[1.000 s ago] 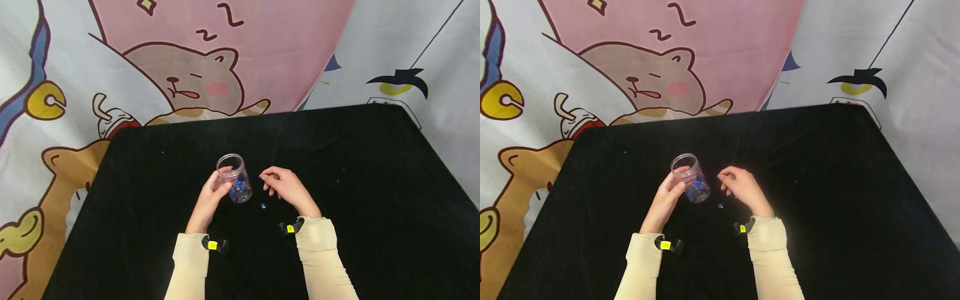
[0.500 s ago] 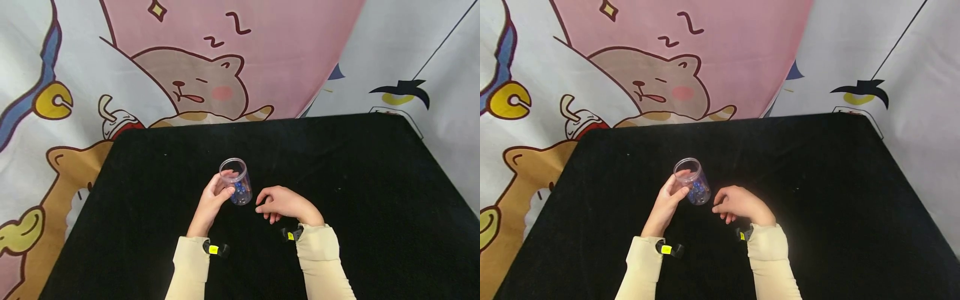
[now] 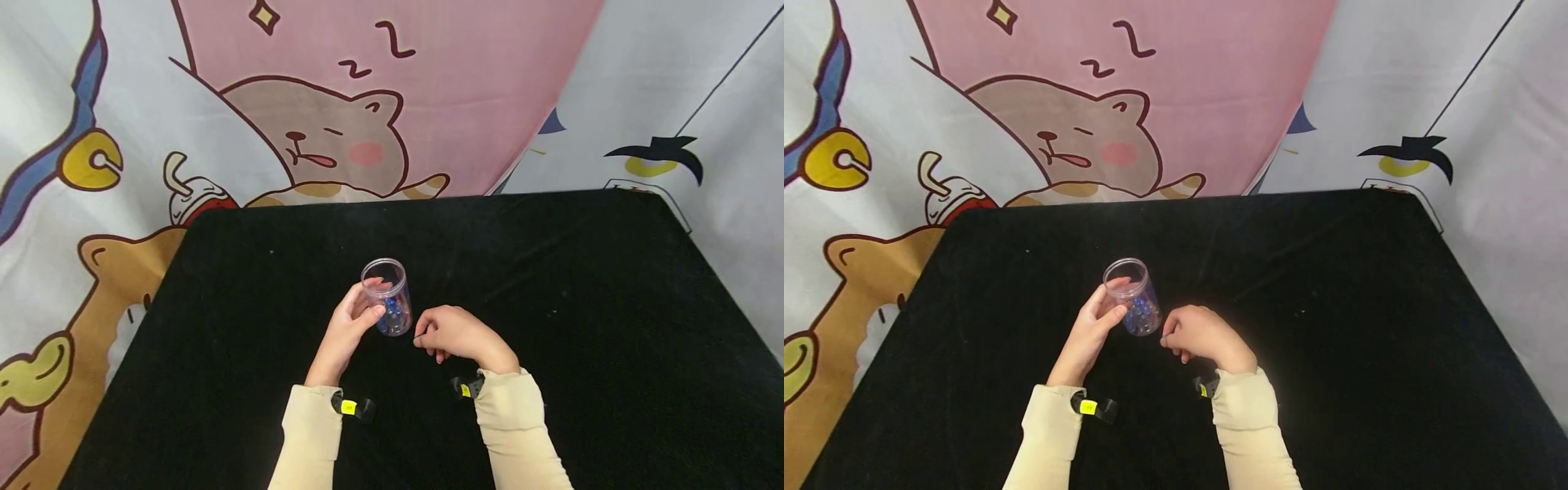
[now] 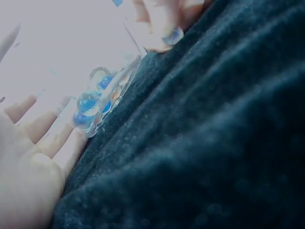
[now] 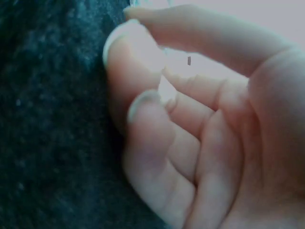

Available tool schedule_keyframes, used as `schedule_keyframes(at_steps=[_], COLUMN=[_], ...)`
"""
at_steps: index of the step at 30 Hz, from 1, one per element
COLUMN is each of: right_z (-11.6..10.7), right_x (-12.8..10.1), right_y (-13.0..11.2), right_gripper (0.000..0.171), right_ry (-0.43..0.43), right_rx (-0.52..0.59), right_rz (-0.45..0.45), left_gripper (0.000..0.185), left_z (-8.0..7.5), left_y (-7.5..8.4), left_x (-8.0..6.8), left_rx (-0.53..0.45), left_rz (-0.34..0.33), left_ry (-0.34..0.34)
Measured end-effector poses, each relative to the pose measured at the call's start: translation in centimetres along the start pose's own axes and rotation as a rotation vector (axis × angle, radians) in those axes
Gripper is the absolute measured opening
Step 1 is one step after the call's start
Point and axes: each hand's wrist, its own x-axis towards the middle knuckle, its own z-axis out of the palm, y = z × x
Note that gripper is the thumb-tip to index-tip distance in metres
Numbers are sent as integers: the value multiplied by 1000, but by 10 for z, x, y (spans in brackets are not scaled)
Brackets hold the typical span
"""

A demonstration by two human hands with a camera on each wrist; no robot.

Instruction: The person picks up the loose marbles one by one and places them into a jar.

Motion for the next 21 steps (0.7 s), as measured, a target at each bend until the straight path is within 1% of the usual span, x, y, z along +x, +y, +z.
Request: schedule_keyframes(at_steps=[3, 8, 12, 16, 21], right_z=[-2, -5, -5, -6, -7], right_x=[1, 3, 6, 7, 7], right_y=[1, 7, 11, 12, 12], right_gripper=[12, 12, 10, 9, 12], right_ry=[18, 58, 105, 176, 296], right_rx=[51, 92, 111, 124, 105], right_rz=[-6, -29, -31, -26, -3], left_gripper=[46, 47, 44, 45, 47], left_z=[0, 0, 3, 7, 8], left_y=[1, 1, 10, 22, 25], left_x=[1, 1, -1, -4, -5], left_rx=[7, 15, 19, 26, 28], left_rz=[-2, -2, -10, -22, -36], left_ry=[-4, -8, -11, -14, -21])
